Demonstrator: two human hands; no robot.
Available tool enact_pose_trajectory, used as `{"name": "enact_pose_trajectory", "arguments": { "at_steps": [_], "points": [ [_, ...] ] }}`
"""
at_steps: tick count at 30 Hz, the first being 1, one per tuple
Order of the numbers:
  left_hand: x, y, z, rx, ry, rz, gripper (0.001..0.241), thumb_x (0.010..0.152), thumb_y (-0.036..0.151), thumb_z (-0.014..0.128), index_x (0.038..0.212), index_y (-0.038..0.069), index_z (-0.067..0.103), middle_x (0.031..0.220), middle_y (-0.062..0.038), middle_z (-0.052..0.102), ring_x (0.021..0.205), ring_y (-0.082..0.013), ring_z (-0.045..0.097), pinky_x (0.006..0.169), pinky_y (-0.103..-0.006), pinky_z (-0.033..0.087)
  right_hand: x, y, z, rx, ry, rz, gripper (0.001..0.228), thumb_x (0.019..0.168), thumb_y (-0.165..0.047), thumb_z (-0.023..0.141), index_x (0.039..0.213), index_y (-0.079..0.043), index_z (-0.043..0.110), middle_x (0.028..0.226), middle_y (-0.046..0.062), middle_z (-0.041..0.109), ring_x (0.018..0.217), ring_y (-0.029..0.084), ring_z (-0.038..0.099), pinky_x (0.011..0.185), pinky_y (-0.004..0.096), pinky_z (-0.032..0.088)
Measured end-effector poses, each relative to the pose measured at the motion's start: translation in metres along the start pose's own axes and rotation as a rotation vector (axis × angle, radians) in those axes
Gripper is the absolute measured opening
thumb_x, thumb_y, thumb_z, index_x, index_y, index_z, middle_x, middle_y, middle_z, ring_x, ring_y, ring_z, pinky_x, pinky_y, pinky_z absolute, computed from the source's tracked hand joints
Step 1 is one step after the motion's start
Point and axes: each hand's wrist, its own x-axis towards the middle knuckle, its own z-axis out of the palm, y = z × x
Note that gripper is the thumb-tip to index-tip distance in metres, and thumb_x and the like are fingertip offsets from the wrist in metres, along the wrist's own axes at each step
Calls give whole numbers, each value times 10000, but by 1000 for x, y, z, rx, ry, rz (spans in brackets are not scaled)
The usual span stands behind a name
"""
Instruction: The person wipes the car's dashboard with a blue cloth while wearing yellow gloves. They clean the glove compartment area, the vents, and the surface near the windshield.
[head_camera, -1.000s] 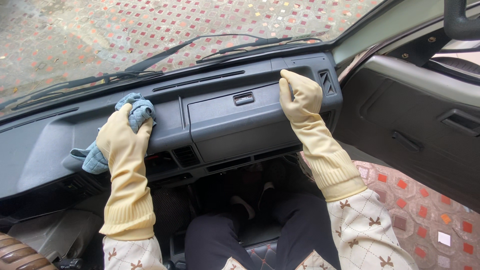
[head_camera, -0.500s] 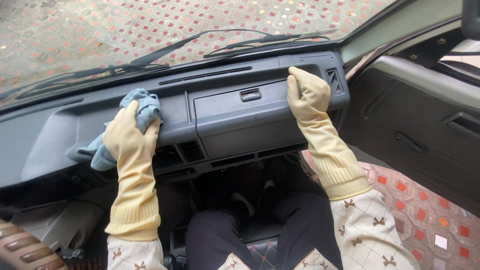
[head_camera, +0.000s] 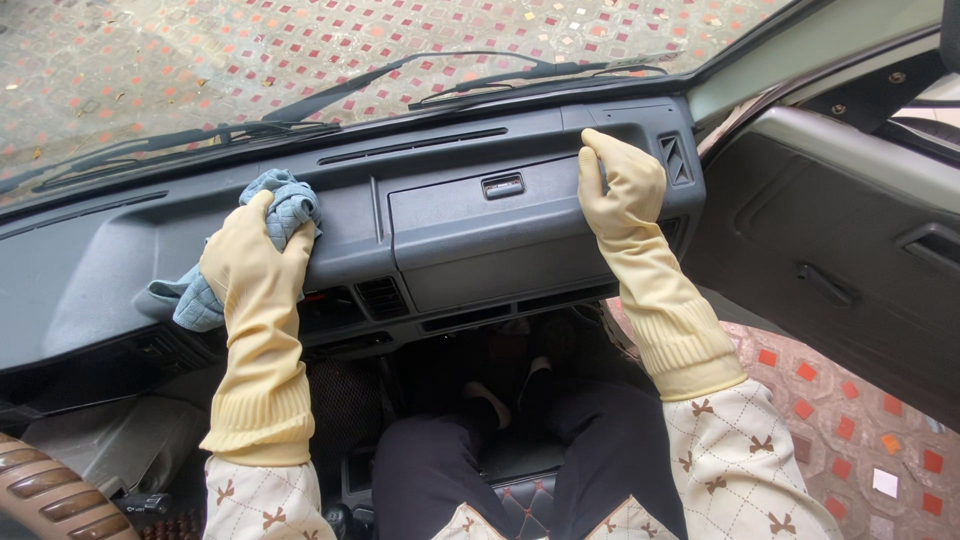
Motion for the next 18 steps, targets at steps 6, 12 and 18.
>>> {"name": "enact_pose_trajectory", "arguments": {
  "at_steps": [6,12,18],
  "points": [
    [-4,6,-5,-27,13,14,702,902,606,766,1490,239,652,1233,-89,734,1116,-359,729,1004,-445,496,1,-3,-2,14,13,14,188,983,-57,760,1140,-59,863,979,99,839,876,307,800,779,346,612],
    [-17,3,8,-1,148,85,695,897,571,796,1467,200,653,1165,-95,716,1060,-364,731,969,-452,515,1,-3,-1,2,15,11,178,991,-82,764,1138,-71,863,984,91,840,891,299,803,786,342,612],
    [-36,-8,41,-17,885,436,669,1000,629,771,1407,98,759,1226,-173,746,1031,-351,745,965,-447,577,0,-1,1,-1,25,-6,180,987,-89,768,1138,-74,865,978,84,841,898,301,803,788,336,611]
  ]
}}
